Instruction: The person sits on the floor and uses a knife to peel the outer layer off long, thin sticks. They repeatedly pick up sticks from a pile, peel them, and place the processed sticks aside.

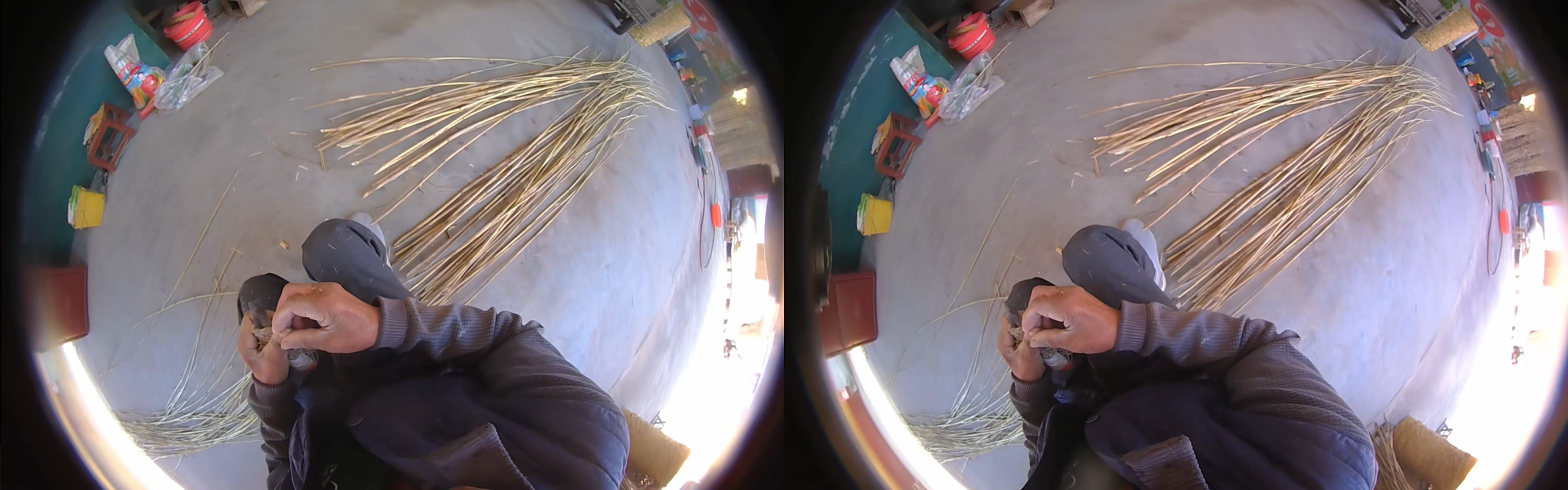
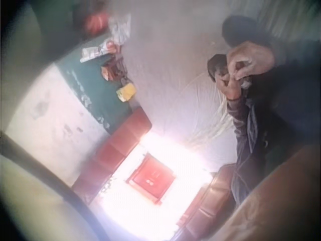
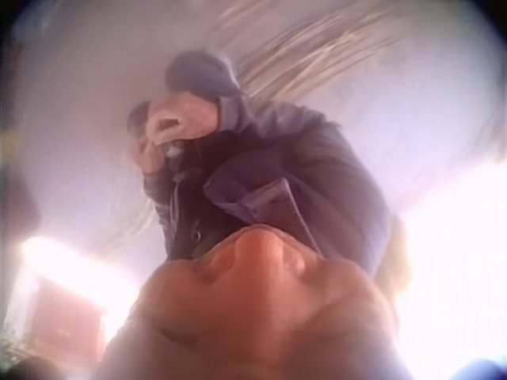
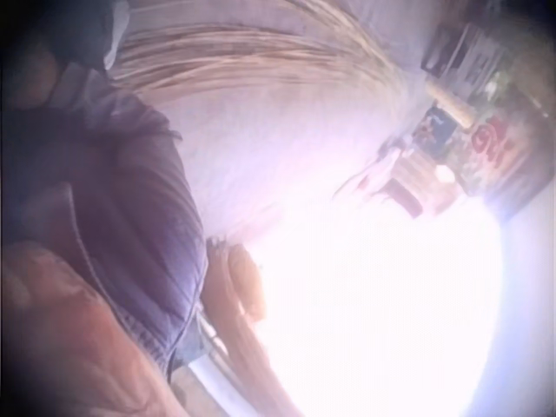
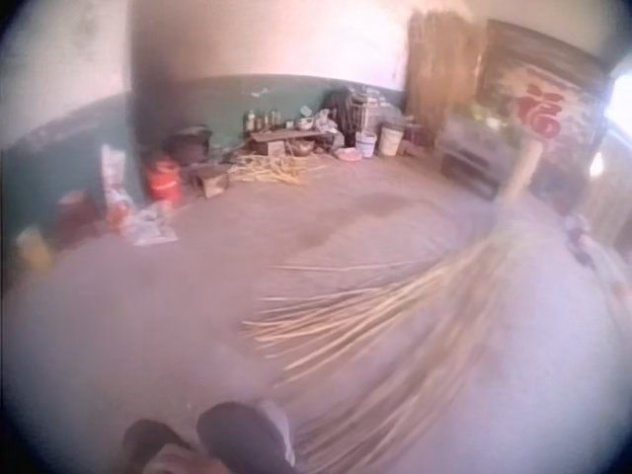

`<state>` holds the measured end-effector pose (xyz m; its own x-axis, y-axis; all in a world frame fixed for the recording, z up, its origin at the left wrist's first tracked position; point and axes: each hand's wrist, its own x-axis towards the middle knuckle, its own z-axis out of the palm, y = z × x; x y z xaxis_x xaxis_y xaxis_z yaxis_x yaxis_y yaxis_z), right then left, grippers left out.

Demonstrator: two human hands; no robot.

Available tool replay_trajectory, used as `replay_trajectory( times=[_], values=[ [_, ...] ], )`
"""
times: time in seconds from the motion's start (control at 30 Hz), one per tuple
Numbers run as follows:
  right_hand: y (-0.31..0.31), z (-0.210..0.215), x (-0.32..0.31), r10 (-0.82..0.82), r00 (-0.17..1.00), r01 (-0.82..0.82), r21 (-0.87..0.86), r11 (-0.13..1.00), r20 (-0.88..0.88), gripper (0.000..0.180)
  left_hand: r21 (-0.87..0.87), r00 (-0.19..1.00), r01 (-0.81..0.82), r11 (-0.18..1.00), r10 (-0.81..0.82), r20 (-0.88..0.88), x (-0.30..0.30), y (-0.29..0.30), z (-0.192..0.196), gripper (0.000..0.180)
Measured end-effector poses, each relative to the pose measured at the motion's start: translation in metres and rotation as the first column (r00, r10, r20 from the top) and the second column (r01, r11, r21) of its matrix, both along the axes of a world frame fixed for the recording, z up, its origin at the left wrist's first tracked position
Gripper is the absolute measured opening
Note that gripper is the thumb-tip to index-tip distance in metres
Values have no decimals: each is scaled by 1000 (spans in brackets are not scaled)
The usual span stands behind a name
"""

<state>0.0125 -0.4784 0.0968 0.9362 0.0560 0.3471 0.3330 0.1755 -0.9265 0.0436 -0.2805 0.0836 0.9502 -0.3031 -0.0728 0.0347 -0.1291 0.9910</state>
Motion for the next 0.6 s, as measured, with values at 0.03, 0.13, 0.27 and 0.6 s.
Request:
replay_trajectory(
  times=[0.03,0.13,0.27,0.6],
  values=[
    [-2,-3,1,4,999,-2,57,998,-34,17,2,1000,-14,1000,14,1,3,-2,-2,28],
    [-8,-11,7,42,991,-14,203,979,-130,17,30,1000,17,999,-18,26,11,-15,0,28],
    [-22,-19,16,79,974,-19,273,962,-210,17,53,998,53,997,-54,15,21,-24,-7,31],
    [-98,-84,48,-173,970,183,39,982,-173,18,11,990,-92,996,93,-107,72,-41,-17,25]
  ],
)
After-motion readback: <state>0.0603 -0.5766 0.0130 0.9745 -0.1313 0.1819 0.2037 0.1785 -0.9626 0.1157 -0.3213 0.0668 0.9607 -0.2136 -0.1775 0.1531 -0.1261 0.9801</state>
